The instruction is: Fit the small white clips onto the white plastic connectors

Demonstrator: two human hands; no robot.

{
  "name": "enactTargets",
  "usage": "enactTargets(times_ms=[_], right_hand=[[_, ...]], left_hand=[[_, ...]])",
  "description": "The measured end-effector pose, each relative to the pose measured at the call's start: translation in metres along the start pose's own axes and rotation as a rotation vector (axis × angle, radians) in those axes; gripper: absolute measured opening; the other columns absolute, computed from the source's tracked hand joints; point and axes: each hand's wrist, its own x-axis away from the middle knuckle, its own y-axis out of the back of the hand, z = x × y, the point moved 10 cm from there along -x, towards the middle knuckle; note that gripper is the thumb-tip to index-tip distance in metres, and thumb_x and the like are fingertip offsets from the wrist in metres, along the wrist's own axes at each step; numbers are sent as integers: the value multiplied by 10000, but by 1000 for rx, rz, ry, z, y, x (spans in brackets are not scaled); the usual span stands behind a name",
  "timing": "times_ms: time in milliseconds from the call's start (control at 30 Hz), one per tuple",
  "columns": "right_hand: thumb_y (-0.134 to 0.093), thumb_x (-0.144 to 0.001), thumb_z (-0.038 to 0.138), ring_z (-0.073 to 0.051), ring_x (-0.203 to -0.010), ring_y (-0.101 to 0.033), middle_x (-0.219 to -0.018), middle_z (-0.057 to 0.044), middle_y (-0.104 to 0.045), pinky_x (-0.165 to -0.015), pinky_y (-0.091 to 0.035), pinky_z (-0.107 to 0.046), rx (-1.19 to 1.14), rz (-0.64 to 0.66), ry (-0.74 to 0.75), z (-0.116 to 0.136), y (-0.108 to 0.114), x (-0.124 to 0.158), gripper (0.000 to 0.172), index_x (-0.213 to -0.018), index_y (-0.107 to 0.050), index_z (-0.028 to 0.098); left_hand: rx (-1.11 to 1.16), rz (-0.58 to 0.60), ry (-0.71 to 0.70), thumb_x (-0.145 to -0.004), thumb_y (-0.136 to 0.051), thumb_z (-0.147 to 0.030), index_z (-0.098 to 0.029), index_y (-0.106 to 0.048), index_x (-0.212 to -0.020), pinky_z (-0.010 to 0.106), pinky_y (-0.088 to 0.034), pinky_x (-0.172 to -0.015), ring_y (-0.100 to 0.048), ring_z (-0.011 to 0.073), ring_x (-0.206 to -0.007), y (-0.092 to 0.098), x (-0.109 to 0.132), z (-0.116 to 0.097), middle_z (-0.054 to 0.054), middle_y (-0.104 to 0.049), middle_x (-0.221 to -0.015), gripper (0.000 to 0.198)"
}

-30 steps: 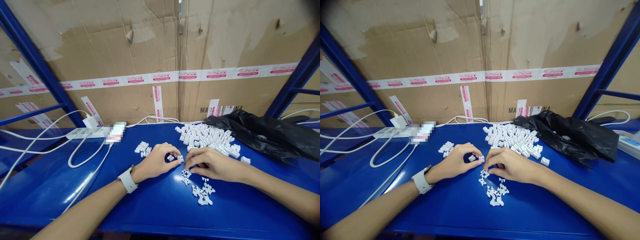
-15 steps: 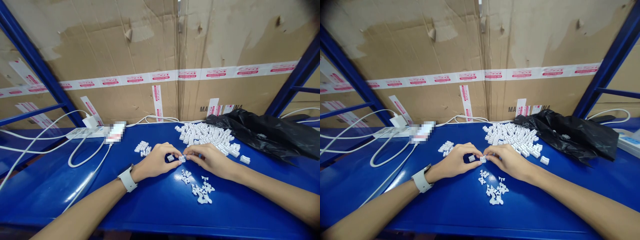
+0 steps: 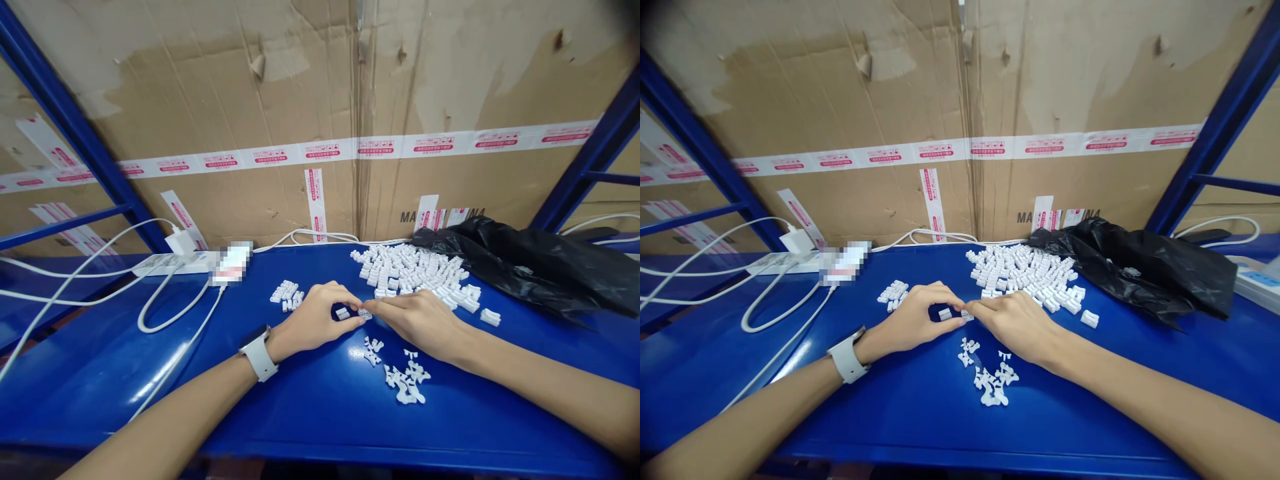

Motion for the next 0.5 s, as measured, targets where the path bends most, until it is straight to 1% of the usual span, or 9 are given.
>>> enactTargets(times_ms=[167,233,333,400,500], right_hand=[[-433,-982,86,-105,-527,-604,-750,-16,-711,-457,-258,-260,6,-29,11,0,-2,0,297,-1160,-662,154],[-412,-985,82,-104,-523,-598,-726,-18,-702,-456,-265,-259,2,-33,21,1,-3,1,306,-1149,-663,144],[-377,-991,70,-122,-544,-623,-729,-28,-706,-445,-299,-263,21,-34,43,5,-3,1,327,-1149,-658,124],[-363,-992,64,-138,-567,-647,-769,-42,-728,-437,-331,-265,57,-41,70,9,-1,1,339,-1148,-658,123],[-329,-987,43,-147,-589,-671,-913,-84,-766,-428,-372,-258,134,-79,137,18,5,1,377,-1148,-661,121]], left_hand=[[44,7,27,-826,-757,-273,-194,-732,-953,285,-492,-800,-657,148,-851,-2,-2,5,8,-734,-901,152],[64,18,47,-824,-758,-274,-196,-725,-970,294,-491,-805,-657,154,-856,-3,-2,7,12,-725,-901,169],[64,36,65,-824,-755,-275,-204,-711,-980,314,-483,-827,-650,168,-889,-4,-2,9,13,-714,-926,177],[56,46,64,-829,-748,-273,-207,-703,-977,321,-478,-836,-644,174,-906,-4,-1,9,13,-707,-938,169],[49,53,55,-837,-736,-269,-207,-697,-964,326,-478,-839,-638,180,-912,-4,-1,7,20,-699,-936,147]])
